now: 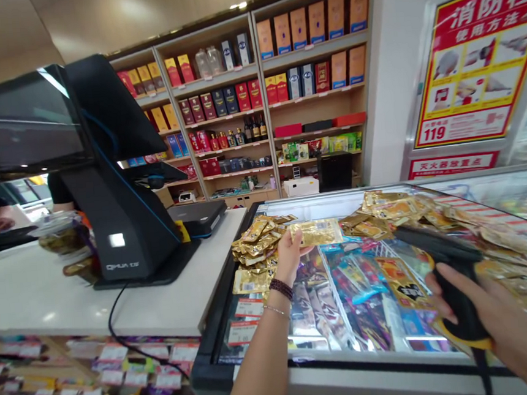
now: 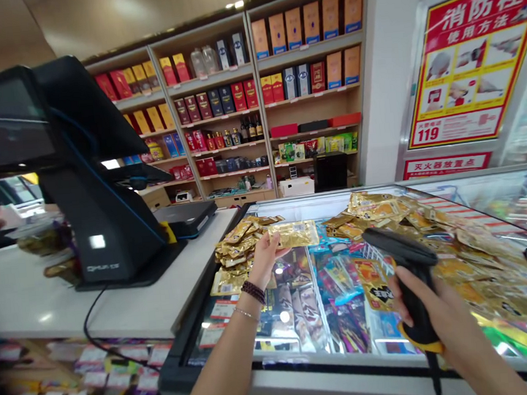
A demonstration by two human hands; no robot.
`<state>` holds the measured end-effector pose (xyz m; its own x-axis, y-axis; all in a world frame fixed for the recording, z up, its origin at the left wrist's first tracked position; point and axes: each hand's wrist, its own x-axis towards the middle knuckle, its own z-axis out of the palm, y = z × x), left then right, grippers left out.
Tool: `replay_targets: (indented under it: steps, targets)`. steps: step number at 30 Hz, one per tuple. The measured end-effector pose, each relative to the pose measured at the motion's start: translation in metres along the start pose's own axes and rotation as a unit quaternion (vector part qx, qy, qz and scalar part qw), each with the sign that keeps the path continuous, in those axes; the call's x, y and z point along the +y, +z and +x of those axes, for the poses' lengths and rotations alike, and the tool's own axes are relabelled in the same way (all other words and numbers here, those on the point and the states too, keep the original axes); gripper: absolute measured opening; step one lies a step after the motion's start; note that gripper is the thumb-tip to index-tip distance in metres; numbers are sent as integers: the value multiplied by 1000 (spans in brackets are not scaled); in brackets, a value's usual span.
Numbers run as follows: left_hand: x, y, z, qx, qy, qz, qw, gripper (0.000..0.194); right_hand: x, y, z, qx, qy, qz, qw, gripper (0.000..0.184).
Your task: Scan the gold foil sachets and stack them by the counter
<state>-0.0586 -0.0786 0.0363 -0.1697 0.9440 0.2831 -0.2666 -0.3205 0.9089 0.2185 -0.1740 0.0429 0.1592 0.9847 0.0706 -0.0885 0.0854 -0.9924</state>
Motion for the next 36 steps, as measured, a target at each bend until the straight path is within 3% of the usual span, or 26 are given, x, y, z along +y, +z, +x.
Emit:
replay_targets:
  steps: [4, 9, 24, 36]
  targets:
    - [-2, -2, 2, -11, 1, 12, 1000, 42, -7, 41, -10, -97, -71, -103, 987, 45]
    - [-5, -7, 1, -4, 1, 17, 1000, 46, -4, 63, -19, -109, -121, -268, 950, 41]
    - [-13, -16, -3, -4, -11, -8, 1000, 46, -10, 75, -21, -127, -145, -341, 920, 39]
    - [-13, -18, -3, 10, -10, 13, 1000, 40, 7, 74, -14, -105, -144, -335, 925, 45]
